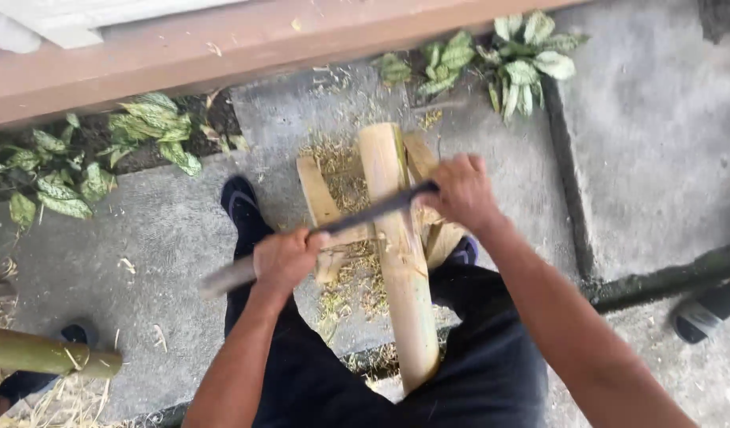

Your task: Shaving and smoothing a bamboo pole using a large machete-like blade.

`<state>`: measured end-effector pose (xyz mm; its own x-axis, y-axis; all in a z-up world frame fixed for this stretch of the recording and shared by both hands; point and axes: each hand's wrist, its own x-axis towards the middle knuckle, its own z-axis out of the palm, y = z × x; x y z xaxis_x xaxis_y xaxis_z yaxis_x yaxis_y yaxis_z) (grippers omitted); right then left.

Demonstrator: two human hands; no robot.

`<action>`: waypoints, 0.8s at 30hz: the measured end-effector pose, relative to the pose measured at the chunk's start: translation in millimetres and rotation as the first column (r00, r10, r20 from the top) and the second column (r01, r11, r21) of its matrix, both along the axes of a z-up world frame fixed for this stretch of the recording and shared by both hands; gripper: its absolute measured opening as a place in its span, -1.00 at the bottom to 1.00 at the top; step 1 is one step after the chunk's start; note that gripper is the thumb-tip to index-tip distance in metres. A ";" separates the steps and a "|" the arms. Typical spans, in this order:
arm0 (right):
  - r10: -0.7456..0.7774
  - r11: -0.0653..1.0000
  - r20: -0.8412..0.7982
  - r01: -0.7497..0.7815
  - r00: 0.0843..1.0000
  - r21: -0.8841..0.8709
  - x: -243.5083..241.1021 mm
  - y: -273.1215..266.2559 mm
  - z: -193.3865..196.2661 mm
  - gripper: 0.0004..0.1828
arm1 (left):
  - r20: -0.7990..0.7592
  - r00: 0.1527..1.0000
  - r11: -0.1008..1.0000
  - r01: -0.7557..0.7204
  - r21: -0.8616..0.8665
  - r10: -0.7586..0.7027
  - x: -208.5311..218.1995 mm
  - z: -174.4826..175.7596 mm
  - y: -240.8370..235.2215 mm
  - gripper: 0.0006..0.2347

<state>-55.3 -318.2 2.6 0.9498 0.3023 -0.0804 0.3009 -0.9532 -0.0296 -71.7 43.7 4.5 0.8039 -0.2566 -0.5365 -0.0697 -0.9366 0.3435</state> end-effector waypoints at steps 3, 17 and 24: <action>-0.014 0.993 0.097 0.003 0.995 0.119 -16.4 -6.1 0.1 -0.41 | 0.037 0.999 0.999 -0.024 0.026 0.023 4.7 13.0 -9.9 -0.55; -0.027 0.999 0.067 0.025 0.997 0.031 14.0 -22.4 -5.6 -0.36 | 0.078 0.996 0.998 -0.053 0.030 0.050 19.8 36.6 -31.6 -0.62; -0.011 0.997 0.161 -0.001 0.987 0.076 -2.0 -16.5 1.5 -0.36 | 0.249 0.969 1.000 0.005 -0.002 -0.005 2.0 0.5 -24.5 -0.65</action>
